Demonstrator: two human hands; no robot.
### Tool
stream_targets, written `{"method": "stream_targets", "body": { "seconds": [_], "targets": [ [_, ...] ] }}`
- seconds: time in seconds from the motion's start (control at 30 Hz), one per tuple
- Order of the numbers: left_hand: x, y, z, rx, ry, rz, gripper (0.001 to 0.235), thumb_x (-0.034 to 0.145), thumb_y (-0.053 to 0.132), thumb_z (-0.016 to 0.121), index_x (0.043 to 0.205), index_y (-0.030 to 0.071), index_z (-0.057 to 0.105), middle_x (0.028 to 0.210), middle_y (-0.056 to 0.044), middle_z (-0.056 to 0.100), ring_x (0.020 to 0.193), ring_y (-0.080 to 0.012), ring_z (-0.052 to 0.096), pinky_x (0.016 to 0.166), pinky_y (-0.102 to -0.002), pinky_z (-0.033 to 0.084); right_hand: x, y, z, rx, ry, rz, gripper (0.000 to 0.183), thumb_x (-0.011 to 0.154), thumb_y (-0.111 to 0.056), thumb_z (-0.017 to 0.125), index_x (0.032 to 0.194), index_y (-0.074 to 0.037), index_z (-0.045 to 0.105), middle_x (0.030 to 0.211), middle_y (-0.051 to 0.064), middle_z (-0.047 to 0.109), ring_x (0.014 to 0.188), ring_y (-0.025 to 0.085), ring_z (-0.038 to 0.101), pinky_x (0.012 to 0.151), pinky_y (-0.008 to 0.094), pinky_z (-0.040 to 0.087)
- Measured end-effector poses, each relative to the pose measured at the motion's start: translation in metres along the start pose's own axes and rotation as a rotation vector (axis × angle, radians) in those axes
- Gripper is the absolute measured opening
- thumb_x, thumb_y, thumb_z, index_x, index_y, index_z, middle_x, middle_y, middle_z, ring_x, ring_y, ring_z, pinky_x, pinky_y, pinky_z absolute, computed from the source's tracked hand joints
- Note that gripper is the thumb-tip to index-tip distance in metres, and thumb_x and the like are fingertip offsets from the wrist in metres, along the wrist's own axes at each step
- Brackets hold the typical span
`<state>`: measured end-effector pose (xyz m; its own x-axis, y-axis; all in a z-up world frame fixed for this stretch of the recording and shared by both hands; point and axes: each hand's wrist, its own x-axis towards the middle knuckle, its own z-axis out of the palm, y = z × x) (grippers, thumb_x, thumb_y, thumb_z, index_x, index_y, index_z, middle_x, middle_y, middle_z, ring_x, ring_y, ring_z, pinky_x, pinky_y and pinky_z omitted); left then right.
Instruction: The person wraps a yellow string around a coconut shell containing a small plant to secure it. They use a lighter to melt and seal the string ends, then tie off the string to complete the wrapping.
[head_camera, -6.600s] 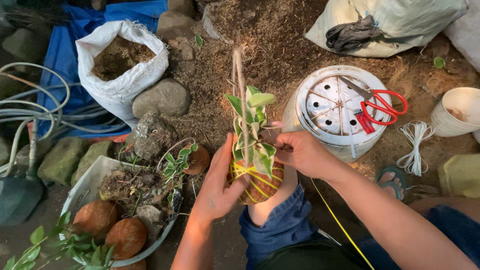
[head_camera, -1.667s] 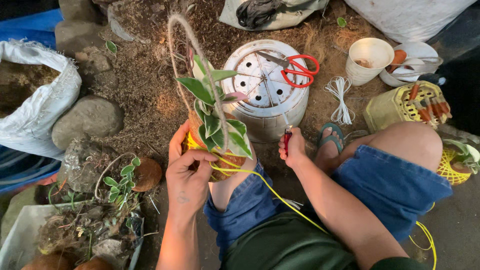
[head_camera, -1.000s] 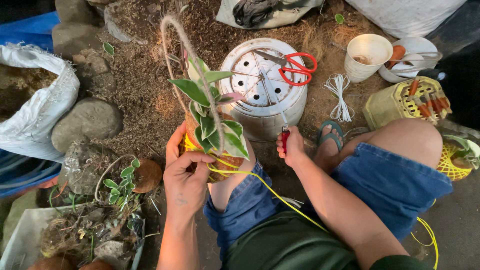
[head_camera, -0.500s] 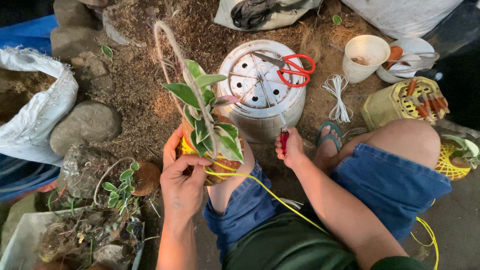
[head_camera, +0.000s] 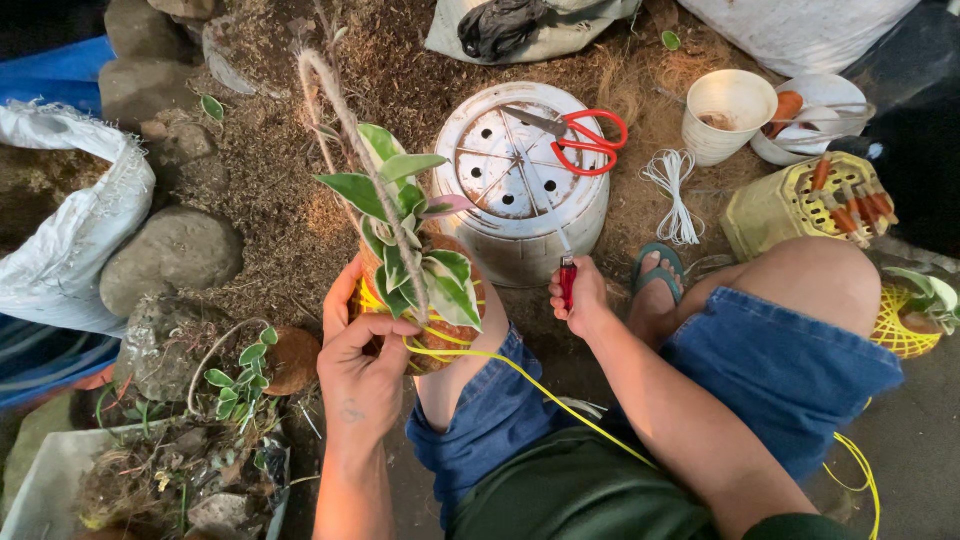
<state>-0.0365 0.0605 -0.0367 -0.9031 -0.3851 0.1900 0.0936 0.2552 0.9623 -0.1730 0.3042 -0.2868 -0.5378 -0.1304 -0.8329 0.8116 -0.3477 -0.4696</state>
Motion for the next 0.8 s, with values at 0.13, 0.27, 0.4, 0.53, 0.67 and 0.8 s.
{"method": "stream_targets", "body": {
  "seconds": [0.13, 0.27, 0.4, 0.53, 0.67, 0.8],
  "targets": [
    [-0.0001, -0.0025, -0.0009, 0.012, -0.002, 0.008, 0.018, 0.081, -0.014, 0.062, 0.081, 0.001, 0.072, 0.157, -0.019, 0.046, 0.144, -0.0293, 0.049, 0.12, -0.04, 0.037, 0.002, 0.001, -0.0003, -0.004, 0.005, 0.0, 0.039, 0.093, -0.044, 0.044, 0.079, -0.009, 0.055, 0.059, 0.005, 0.047, 0.043, 0.017, 0.039, 0.037, 0.031, 0.026],
    [-0.0001, -0.0037, -0.002, 0.016, -0.002, 0.004, 0.018, 0.082, -0.014, 0.063, 0.081, 0.001, 0.072, 0.158, -0.018, 0.045, 0.144, -0.0294, 0.049, 0.121, -0.04, 0.036, 0.003, 0.0017, -0.0007, 0.0, -0.002, 0.001, 0.039, 0.093, -0.044, 0.044, 0.079, -0.009, 0.055, 0.059, 0.005, 0.047, 0.043, 0.017, 0.039, 0.037, 0.031, 0.026],
    [0.0, -0.0037, -0.0018, 0.022, -0.001, 0.016, 0.019, 0.081, -0.015, 0.062, 0.081, 0.001, 0.072, 0.157, -0.018, 0.046, 0.145, -0.0295, 0.049, 0.121, -0.04, 0.036, 0.0028, 0.0016, -0.0016, 0.005, -0.012, 0.0, 0.039, 0.093, -0.045, 0.044, 0.079, -0.009, 0.054, 0.058, 0.005, 0.047, 0.043, 0.017, 0.039, 0.037, 0.031, 0.026],
    [-0.0002, -0.0029, -0.002, 0.003, -0.006, 0.017, 0.02, 0.081, -0.015, 0.061, 0.082, 0.001, 0.072, 0.157, -0.018, 0.047, 0.145, -0.0295, 0.049, 0.121, -0.04, 0.037, 0.0012, 0.0008, -0.0005, -0.005, -0.005, -0.004, 0.039, 0.093, -0.044, 0.044, 0.079, -0.009, 0.054, 0.058, 0.005, 0.047, 0.043, 0.017, 0.039, 0.037, 0.031, 0.026],
    [0.0002, -0.0009, -0.0017, -0.003, 0.0, 0.016, 0.02, 0.081, -0.016, 0.06, 0.081, 0.001, 0.072, 0.158, -0.018, 0.046, 0.144, -0.0293, 0.049, 0.121, -0.04, 0.037, -0.002, -0.0001, 0.0, -0.012, -0.006, -0.012, 0.039, 0.093, -0.044, 0.044, 0.08, -0.009, 0.054, 0.058, 0.005, 0.047, 0.043, 0.016, 0.039, 0.037, 0.031, 0.025],
    [0.0003, 0.0022, -0.0017, -0.021, -0.006, 0.016, 0.019, 0.082, -0.015, 0.06, 0.081, 0.0, 0.071, 0.158, -0.018, 0.046, 0.144, -0.0289, 0.05, 0.121, -0.04, 0.038, -0.0046, -0.0003, 0.0015, -0.004, -0.013, -0.017, 0.039, 0.094, -0.044, 0.045, 0.081, -0.008, 0.055, 0.059, 0.005, 0.047, 0.043, 0.017, 0.039, 0.038, 0.031, 0.026]
  ]
}}
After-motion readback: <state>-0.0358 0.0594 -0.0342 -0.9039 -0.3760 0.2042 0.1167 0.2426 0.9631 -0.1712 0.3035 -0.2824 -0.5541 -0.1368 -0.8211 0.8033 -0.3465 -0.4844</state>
